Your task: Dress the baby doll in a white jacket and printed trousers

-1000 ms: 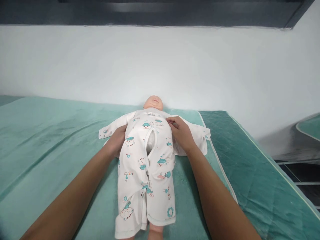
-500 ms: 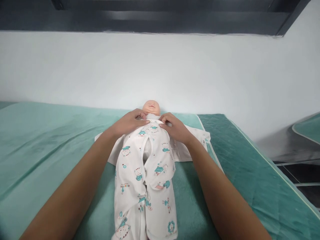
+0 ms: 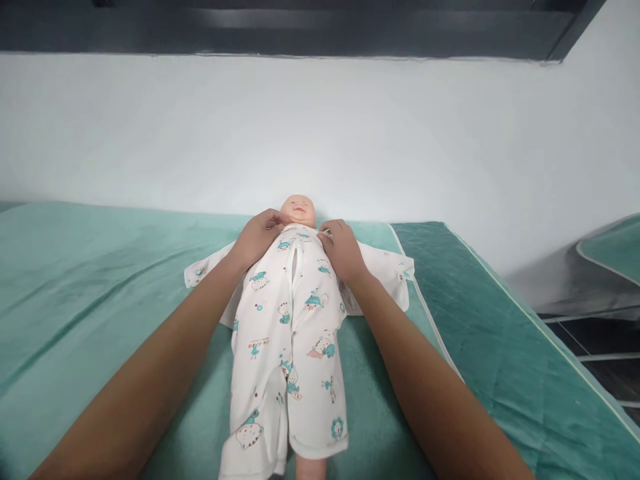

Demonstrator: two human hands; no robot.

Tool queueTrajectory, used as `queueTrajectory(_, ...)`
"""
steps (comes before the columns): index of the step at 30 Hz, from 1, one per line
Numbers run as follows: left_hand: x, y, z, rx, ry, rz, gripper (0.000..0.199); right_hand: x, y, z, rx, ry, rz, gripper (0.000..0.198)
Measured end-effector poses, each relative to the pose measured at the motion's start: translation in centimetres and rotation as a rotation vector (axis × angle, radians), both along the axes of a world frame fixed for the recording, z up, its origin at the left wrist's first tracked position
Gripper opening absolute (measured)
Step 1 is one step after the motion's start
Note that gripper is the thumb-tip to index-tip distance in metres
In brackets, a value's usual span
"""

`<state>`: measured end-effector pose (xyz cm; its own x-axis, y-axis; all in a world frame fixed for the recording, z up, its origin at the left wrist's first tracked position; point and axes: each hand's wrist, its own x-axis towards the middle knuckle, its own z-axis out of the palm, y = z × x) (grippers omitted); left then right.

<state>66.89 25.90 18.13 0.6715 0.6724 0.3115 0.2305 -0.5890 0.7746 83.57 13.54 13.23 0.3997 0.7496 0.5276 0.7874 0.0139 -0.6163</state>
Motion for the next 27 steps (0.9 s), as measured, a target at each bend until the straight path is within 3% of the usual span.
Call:
queueTrajectory(4,-3.3,-0.8,-1.8,0.105,-0.044,0.055,0.033,-0.7,-3.4,-1.5,-0.039,-0.153,0.034,0.039)
queueTrajectory(9,-9.1,-4.4,-4.4,0.364,0.111,0.130,0.036,-4.0,-8.9,-2.3,-0.065,-0.197,0.065,0.047)
queueTrajectory(12,-12.5,-8.8,-4.9,0.280,0.101,0.167,0.029,-7.2,-12.7,-1.5,0.024,-0.150,0.025,0.039)
queueTrajectory(16,-15.7,-13.8,-4.6,-0.005,0.101,0.143,0.018,-10.7,-17.2,-0.3,0.036,-0.118,0.081,0.019)
queueTrajectory(18,-16.3,-14.4,-4.8,-0.010,0.136,0.134,0.018,-10.9,-18.1,-0.3,0.016,-0.144,0.077,0.019)
queueTrajectory(21,-15.8,-13.1,-5.2,0.241,0.204,0.122,0.022,-9.3,-17.6,-0.7,-0.011,-0.206,-0.030,0.022)
queueTrajectory(24,-15.3,-12.0,-5.4,0.451,0.264,0.026,0.025,-8.3,-16.9,-0.3,-0.124,-0.258,0.024,0.017)
queueTrajectory(27,-16.5,-13.5,-5.2,0.392,0.229,0.044,0.020,-9.7,-18.3,0.9,-0.195,-0.180,0.118,0.011)
